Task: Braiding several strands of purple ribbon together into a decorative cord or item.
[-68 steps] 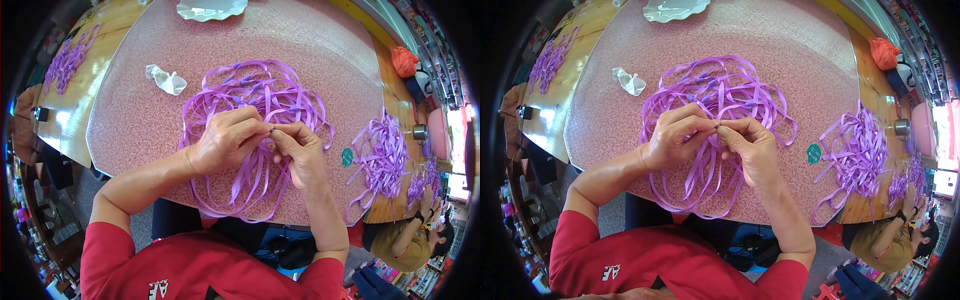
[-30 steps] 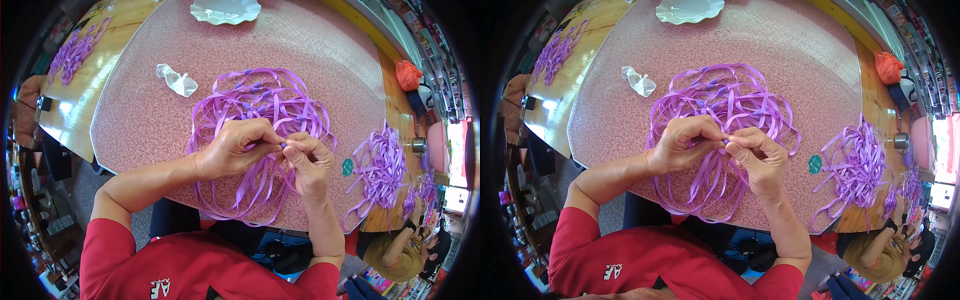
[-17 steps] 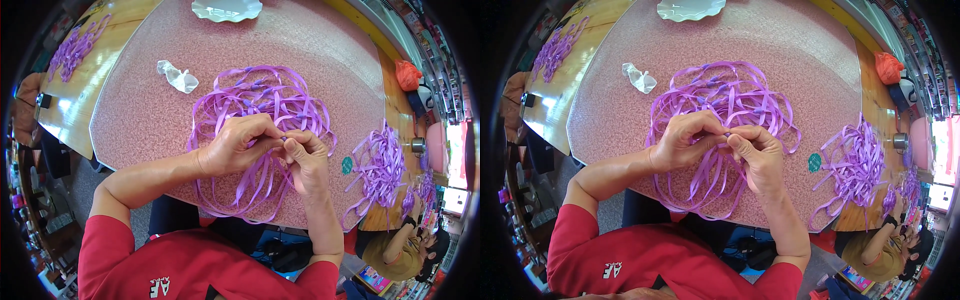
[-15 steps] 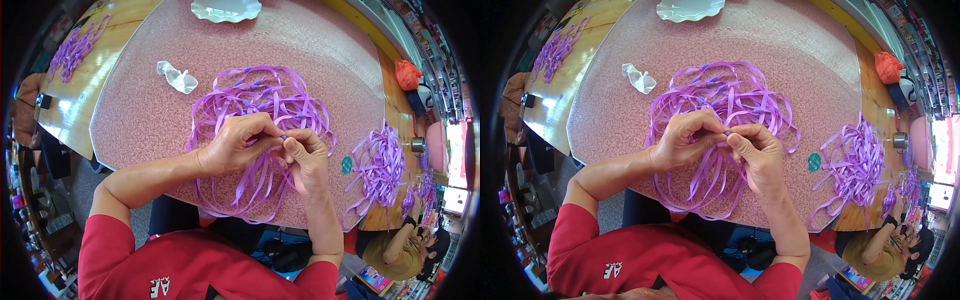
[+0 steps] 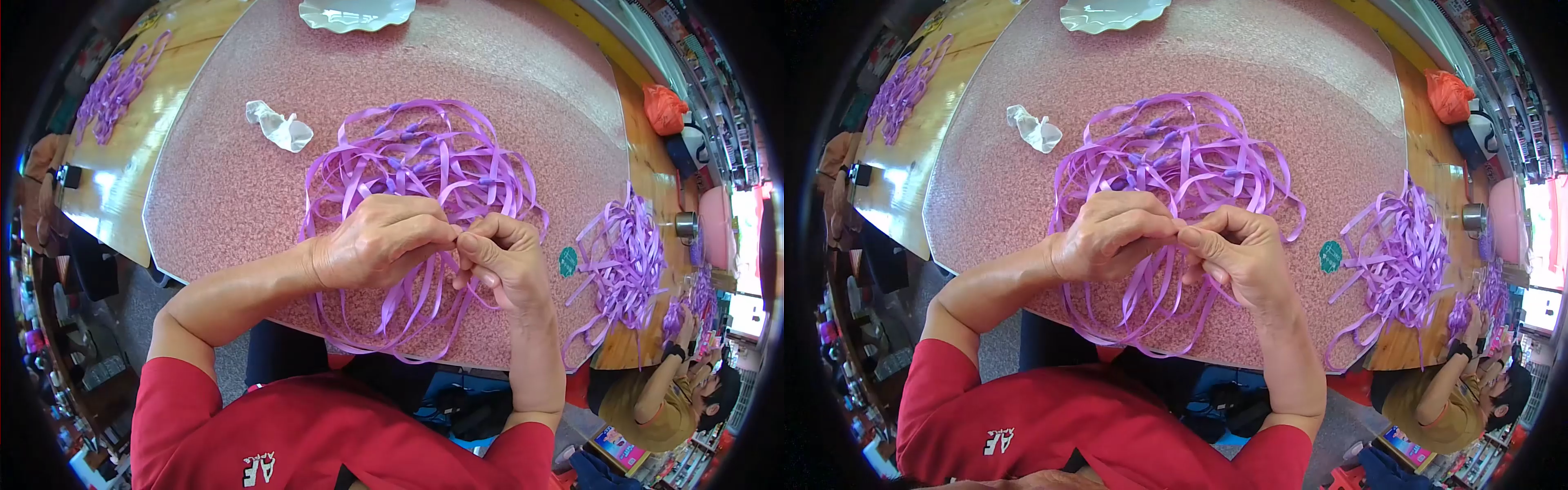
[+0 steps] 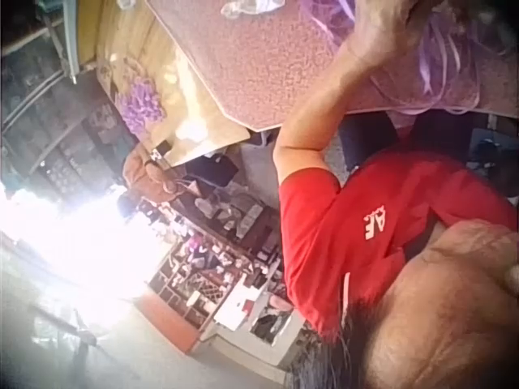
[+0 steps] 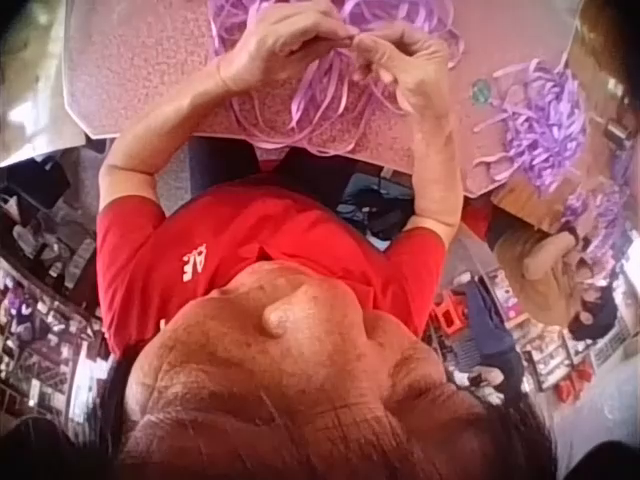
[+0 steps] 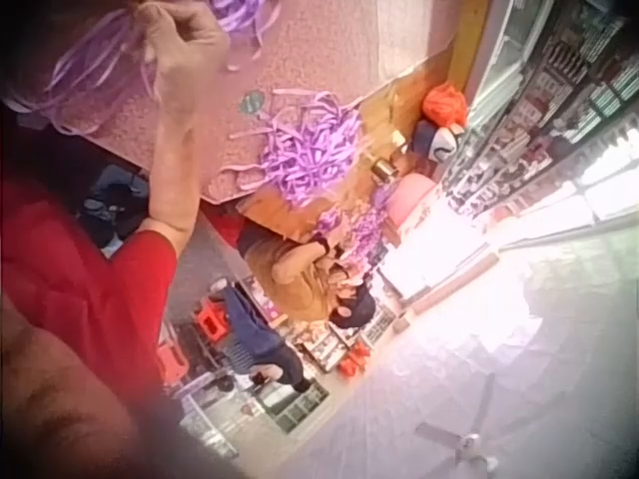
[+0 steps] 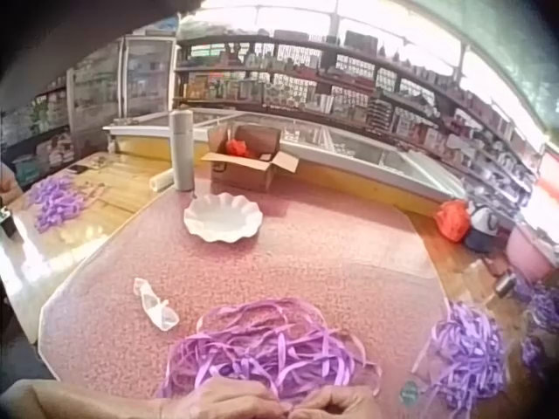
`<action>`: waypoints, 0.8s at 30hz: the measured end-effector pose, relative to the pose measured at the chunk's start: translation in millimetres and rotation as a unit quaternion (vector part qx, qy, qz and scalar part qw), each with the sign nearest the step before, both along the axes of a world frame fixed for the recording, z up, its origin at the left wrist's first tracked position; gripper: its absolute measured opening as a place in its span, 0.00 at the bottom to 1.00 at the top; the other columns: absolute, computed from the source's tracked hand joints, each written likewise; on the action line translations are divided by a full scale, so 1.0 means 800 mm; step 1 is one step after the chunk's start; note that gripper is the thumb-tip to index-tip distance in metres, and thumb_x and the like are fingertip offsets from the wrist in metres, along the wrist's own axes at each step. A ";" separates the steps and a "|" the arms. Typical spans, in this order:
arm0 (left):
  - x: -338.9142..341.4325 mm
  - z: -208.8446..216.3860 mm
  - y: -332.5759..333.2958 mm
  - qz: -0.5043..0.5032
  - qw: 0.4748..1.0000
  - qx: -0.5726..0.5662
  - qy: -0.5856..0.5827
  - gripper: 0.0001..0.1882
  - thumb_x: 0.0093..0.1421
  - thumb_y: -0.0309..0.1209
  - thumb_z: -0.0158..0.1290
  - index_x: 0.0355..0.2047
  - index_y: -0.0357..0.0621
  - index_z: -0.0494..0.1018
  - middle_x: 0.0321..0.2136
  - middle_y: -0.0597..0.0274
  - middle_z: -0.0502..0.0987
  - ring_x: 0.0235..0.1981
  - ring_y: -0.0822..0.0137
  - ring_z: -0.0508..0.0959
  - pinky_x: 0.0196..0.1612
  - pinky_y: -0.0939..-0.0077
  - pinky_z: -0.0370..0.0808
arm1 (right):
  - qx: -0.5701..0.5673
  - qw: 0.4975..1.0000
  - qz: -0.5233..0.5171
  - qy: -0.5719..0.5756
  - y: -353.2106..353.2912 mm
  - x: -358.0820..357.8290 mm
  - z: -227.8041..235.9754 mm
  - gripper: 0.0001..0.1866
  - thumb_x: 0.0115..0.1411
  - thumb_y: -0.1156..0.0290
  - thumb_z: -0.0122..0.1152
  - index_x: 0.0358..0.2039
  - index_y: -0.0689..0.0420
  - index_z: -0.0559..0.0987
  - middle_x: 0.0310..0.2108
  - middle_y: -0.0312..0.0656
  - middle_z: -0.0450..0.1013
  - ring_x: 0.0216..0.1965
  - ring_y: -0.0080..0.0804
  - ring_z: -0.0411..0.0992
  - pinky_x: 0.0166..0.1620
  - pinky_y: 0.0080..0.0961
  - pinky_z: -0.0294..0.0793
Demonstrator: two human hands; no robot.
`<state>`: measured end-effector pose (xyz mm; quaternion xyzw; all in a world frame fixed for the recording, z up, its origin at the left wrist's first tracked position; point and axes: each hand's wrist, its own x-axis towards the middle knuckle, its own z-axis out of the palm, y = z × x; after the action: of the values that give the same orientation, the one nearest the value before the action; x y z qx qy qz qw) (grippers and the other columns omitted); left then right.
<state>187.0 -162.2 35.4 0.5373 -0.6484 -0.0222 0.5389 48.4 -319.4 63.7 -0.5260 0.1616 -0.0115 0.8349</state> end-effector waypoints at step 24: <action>0.001 0.004 -0.001 0.056 0.975 0.129 0.170 0.09 0.53 0.22 0.58 0.34 0.39 0.70 0.27 0.63 0.73 0.26 0.75 0.75 0.26 0.81 0.71 | -0.338 0.928 -0.097 -0.122 0.015 0.006 -0.010 0.08 0.58 0.79 0.62 0.39 0.65 0.79 0.33 0.43 0.76 0.28 0.23 0.74 0.31 0.17 0.77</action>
<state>187.6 -163.3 38.9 0.6260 -0.5077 -0.1664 0.5681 53.6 -307.4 55.7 -0.7533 0.0947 -0.2103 0.6159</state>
